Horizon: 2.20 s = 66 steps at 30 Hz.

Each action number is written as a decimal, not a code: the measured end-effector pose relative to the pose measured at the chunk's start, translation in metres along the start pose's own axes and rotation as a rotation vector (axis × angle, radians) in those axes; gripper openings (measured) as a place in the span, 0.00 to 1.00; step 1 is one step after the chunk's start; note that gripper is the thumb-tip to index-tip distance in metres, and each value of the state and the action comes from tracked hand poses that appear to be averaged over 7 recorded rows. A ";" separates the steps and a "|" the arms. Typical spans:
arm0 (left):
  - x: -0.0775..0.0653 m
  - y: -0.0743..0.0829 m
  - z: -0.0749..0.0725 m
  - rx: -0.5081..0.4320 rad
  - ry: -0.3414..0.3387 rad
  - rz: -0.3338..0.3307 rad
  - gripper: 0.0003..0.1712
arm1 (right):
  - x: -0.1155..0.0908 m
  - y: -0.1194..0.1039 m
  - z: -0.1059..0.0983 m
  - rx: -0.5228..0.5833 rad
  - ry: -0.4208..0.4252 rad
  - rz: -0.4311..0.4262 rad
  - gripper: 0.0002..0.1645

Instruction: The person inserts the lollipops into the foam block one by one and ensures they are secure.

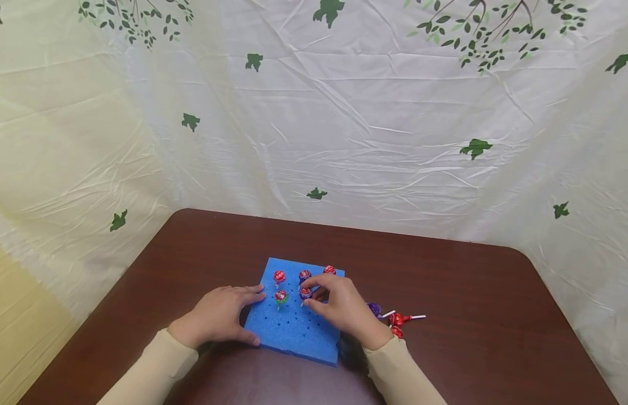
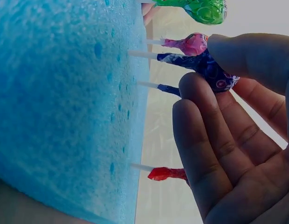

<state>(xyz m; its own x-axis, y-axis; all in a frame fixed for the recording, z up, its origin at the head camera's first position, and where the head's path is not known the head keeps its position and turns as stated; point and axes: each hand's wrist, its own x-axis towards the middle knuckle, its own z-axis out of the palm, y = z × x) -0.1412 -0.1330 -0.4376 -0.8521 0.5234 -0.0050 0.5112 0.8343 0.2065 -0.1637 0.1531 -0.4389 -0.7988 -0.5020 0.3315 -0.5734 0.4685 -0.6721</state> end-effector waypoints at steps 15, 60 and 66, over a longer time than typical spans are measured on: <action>-0.003 -0.002 0.003 -0.002 0.007 0.004 0.53 | -0.004 -0.003 -0.013 -0.072 0.013 -0.002 0.22; -0.002 0.000 0.001 0.000 -0.016 -0.001 0.53 | -0.067 0.054 -0.079 -0.198 0.028 0.269 0.19; -0.002 0.001 -0.001 -0.001 -0.018 0.000 0.53 | -0.071 0.058 -0.079 -0.189 -0.003 0.297 0.18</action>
<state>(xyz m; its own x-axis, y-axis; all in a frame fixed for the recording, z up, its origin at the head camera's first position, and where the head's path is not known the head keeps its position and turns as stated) -0.1393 -0.1337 -0.4367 -0.8497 0.5268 -0.0225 0.5115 0.8339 0.2071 -0.1542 0.2734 -0.4489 -0.9353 -0.3258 0.1379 -0.3400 0.7207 -0.6042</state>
